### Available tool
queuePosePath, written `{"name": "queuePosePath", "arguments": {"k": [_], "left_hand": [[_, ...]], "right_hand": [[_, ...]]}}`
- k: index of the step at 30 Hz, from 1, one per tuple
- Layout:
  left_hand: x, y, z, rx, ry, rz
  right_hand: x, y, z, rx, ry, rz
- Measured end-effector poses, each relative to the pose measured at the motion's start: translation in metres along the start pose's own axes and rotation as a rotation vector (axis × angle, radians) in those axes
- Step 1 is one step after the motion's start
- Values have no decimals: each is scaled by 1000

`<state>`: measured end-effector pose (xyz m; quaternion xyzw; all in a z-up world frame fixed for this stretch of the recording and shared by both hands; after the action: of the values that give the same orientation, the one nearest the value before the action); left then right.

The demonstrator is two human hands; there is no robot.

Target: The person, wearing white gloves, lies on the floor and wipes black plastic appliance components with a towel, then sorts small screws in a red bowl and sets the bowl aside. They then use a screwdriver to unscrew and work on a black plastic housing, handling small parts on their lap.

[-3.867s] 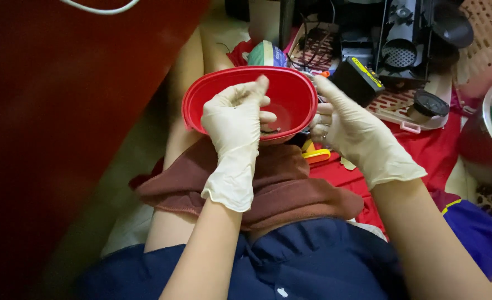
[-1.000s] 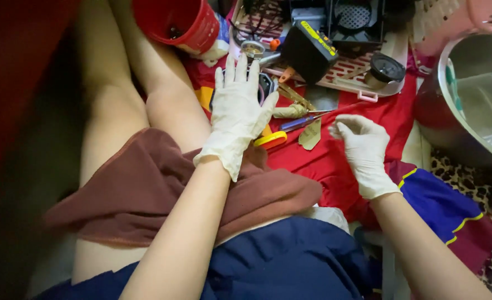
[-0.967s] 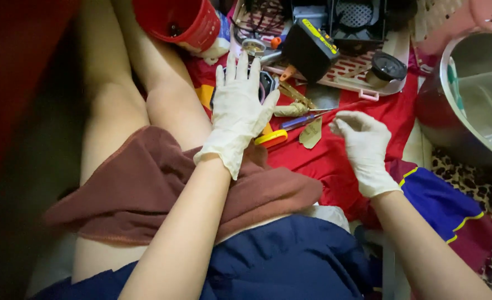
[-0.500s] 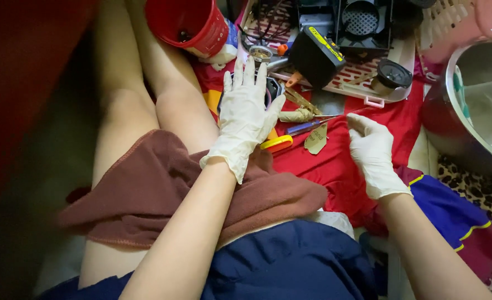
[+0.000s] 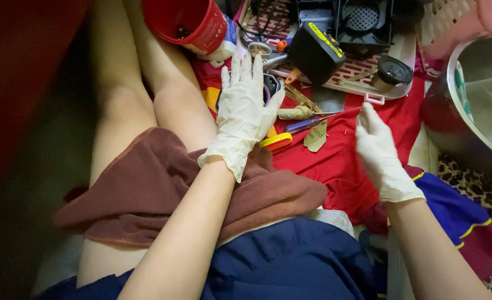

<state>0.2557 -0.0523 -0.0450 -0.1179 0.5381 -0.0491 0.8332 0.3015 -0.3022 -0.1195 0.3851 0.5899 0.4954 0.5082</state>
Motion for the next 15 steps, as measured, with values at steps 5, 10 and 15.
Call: {"name": "queuePosePath", "arguments": {"k": [5,10,15], "left_hand": [[-68,-42,-5,118,-336,-186],[-84,-74,-24,116,-393,-338],[-89,-86,-37,72,-393,-544]], "right_hand": [[9,36,-7,216,60,868],[49,123,-26,332,195,1708],[73,158,-35,365,457,1686]]}}
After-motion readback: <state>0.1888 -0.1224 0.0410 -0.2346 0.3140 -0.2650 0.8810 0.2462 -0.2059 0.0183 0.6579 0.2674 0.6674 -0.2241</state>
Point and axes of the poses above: each hand's wrist, its own z-axis towards the middle knuckle, its own x-axis out of the palm, y = z × x, the point moved 7 cm from there along z, towards the middle knuckle, and after that the axes turned 5 degrees about z, right-handed, at the moved point
